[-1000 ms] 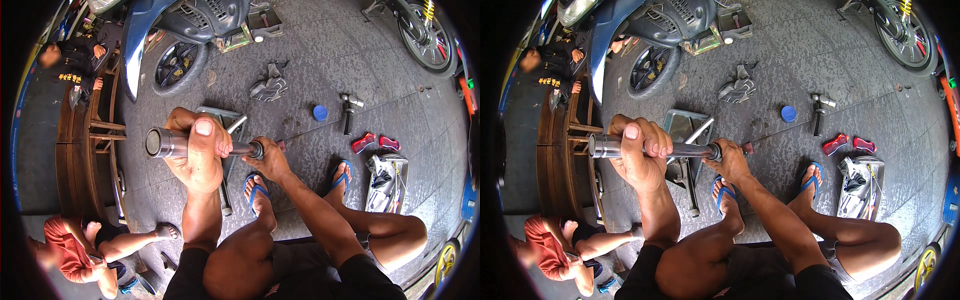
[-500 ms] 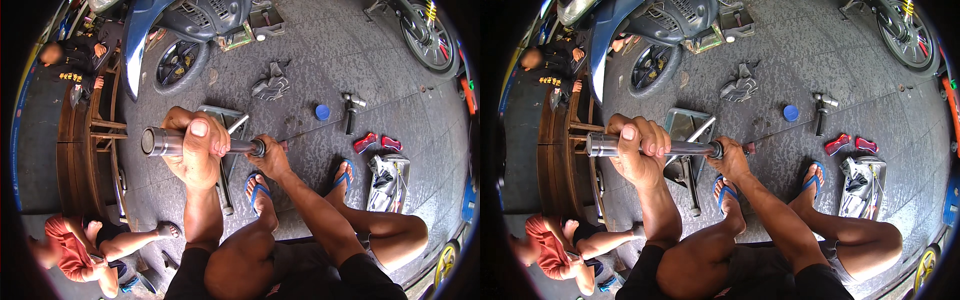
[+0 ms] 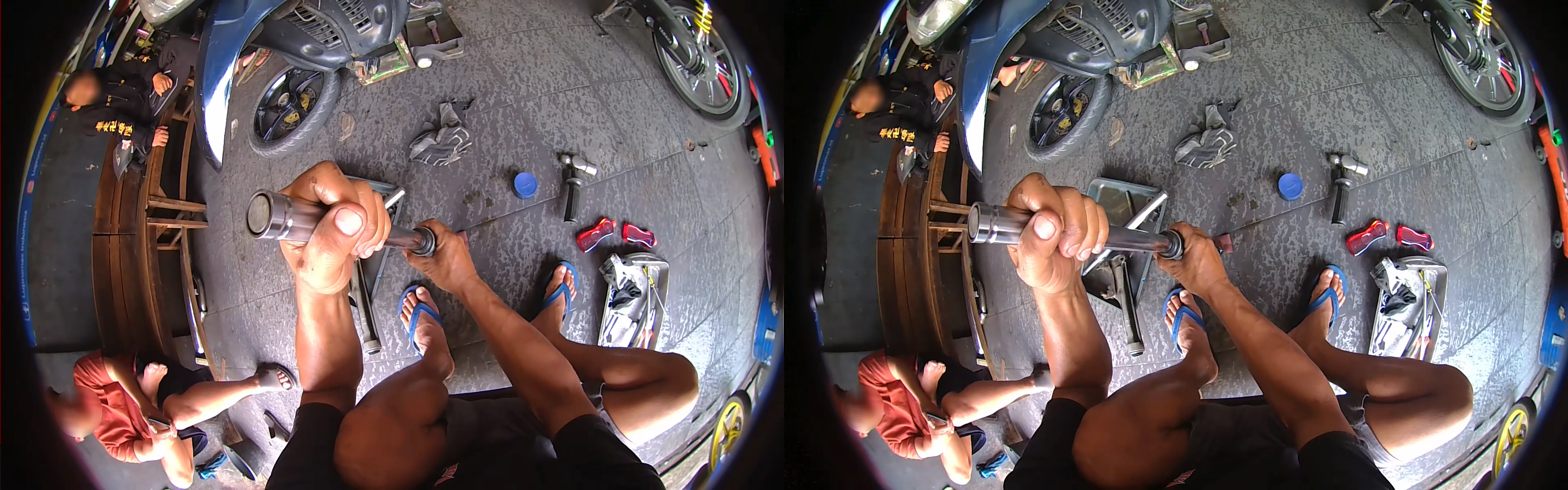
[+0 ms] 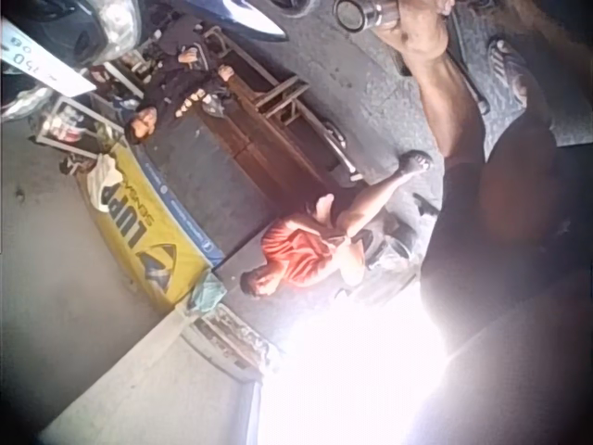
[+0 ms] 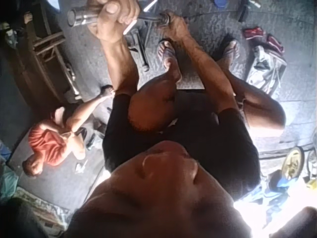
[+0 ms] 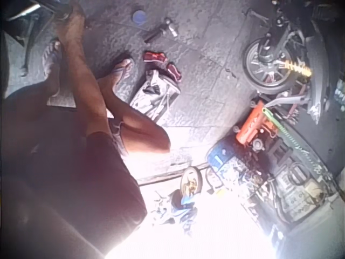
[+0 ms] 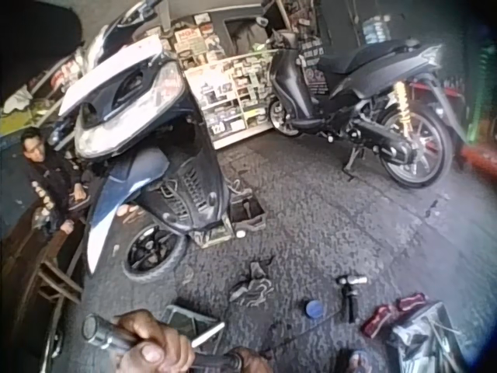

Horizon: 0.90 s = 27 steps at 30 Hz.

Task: The person sits on the floor of a workshop and assembles a motorcycle shock absorber. They insert a metal rod into a cylindrical housing, use a hammer to tap a component into place, and apply red lubricant from a bottle into the assembly. The person then uses a screwdriver to tighten a bolt on the part.

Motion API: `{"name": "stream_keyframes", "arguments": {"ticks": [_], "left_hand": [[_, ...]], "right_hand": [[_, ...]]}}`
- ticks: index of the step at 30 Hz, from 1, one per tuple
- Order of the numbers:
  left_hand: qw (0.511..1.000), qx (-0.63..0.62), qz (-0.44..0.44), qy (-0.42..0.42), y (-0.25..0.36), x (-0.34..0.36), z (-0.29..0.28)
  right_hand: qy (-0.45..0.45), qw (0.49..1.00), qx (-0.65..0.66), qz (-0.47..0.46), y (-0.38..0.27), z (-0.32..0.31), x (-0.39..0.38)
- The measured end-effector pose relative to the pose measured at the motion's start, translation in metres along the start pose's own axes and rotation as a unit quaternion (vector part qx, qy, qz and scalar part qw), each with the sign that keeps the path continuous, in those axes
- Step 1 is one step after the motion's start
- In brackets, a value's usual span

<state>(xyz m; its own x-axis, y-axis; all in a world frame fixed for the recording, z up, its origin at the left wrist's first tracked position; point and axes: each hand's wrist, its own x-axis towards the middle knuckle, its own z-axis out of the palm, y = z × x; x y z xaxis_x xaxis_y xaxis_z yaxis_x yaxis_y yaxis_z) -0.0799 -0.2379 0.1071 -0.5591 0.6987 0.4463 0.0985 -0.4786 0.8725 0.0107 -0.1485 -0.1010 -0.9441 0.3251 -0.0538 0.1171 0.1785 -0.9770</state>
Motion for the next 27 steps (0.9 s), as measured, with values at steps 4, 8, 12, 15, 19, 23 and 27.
{"name": "stream_keyframes", "arguments": {"ticks": [4, 8, 12, 15, 19, 23, 27], "left_hand": [[0.991, 0.047, 0.029, 0.122, -0.010, -0.002, 0.015], [0.936, 0.153, 0.064, 0.311, -0.010, 0.003, 0.041], [0.936, 0.160, 0.064, 0.308, -0.009, 0.002, 0.042], [0.970, 0.102, 0.048, 0.216, -0.011, 0.000, 0.031], [0.999, 0.005, 0.011, 0.032, -0.011, 0.001, 0.008], [0.995, -0.080, -0.026, -0.048, -0.018, -0.001, 0.000], [0.996, -0.072, -0.030, -0.032, -0.034, -0.005, 0.000]], "right_hand": [[0.020, 1.000, 0.008, 0.018, 0.003, 0.002, 0.002], [0.046, 0.999, 0.024, 0.016, 0.002, 0.011, 0.001], [0.033, 0.999, 0.032, 0.017, 0.000, 0.012, 0.002], [0.011, 0.999, 0.040, 0.019, 0.006, 0.003, 0.004], [-0.047, 0.997, 0.065, 0.010, 0.004, -0.010, 0.008], [-0.085, 0.993, 0.079, -0.012, -0.005, -0.020, 0.010], [-0.092, 0.994, 0.060, -0.015, 0.000, -0.025, 0.012]]}}
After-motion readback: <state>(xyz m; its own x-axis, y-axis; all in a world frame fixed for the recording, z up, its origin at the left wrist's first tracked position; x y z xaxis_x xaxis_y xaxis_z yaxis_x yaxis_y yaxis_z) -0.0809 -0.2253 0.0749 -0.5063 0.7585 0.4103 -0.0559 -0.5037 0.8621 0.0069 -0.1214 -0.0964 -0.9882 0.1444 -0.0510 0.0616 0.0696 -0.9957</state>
